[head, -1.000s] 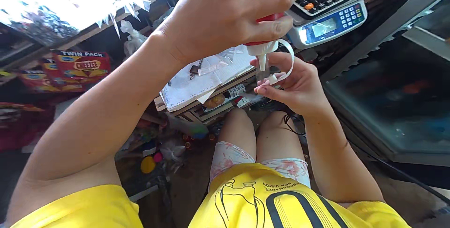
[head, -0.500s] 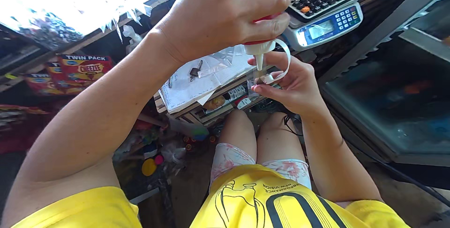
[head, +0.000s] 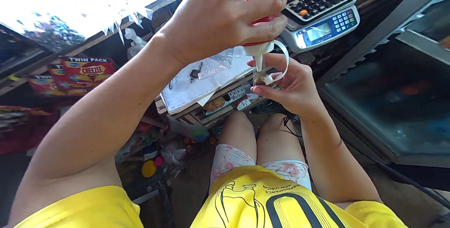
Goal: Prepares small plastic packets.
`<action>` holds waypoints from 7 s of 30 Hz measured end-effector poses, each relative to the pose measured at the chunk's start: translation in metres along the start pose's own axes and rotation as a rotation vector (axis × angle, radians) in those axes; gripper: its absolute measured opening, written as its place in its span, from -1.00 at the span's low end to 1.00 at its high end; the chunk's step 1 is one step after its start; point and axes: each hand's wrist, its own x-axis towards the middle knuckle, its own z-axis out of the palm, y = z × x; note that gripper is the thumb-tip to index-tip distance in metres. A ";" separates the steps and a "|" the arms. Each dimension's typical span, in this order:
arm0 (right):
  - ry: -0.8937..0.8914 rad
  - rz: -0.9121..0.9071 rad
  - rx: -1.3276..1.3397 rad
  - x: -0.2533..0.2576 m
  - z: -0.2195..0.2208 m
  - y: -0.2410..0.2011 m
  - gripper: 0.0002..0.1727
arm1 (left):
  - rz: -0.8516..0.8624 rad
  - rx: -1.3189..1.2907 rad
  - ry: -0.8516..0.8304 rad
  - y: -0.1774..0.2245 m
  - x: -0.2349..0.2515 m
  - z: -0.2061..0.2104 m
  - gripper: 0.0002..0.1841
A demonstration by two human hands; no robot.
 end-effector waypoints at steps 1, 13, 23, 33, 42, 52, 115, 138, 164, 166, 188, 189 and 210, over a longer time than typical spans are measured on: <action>-0.001 0.001 0.009 0.000 0.000 0.000 -0.39 | -0.009 -0.013 0.009 0.001 0.000 0.000 -0.62; -0.005 0.000 -0.025 -0.001 -0.002 0.001 -0.40 | -0.015 -0.008 0.013 0.001 0.000 0.002 -0.62; -0.007 0.008 -0.012 0.000 -0.003 0.003 -0.38 | -0.027 -0.009 0.013 -0.001 0.000 0.006 -0.61; -0.006 0.019 -0.015 -0.001 -0.003 0.005 -0.37 | -0.052 0.005 0.010 0.001 -0.001 0.007 -0.63; -0.010 0.036 -0.026 -0.001 -0.003 0.005 -0.37 | -0.071 -0.005 -0.011 0.001 -0.003 0.009 -0.61; 0.045 0.080 -0.029 -0.001 -0.004 0.014 -0.38 | -0.471 -0.360 -0.188 0.001 -0.030 0.036 -0.50; 0.265 0.193 -0.167 -0.024 0.012 0.043 -0.44 | -1.282 -0.995 0.353 0.101 -0.011 0.093 -0.92; 0.332 0.164 -0.197 -0.014 0.009 0.044 -0.48 | -1.299 -1.155 0.359 0.112 -0.006 0.107 -0.94; 0.246 0.140 -0.155 -0.036 0.024 0.066 -0.48 | -1.357 -0.984 0.437 0.070 -0.011 0.073 -0.96; 0.212 0.134 -0.203 -0.036 0.021 0.067 -0.52 | -1.341 -0.981 0.450 0.071 -0.011 0.073 -0.95; 0.219 0.331 -0.042 -0.038 0.031 0.072 -0.76 | -1.399 -0.964 0.369 0.026 -0.011 0.078 -0.92; 0.210 0.347 -0.039 -0.039 0.031 0.073 -0.77 | -1.406 -0.963 0.370 0.022 -0.013 0.077 -0.92; 0.153 0.341 -0.111 -0.038 0.027 0.075 -0.82 | -1.454 -0.966 0.349 0.002 -0.003 0.060 -0.87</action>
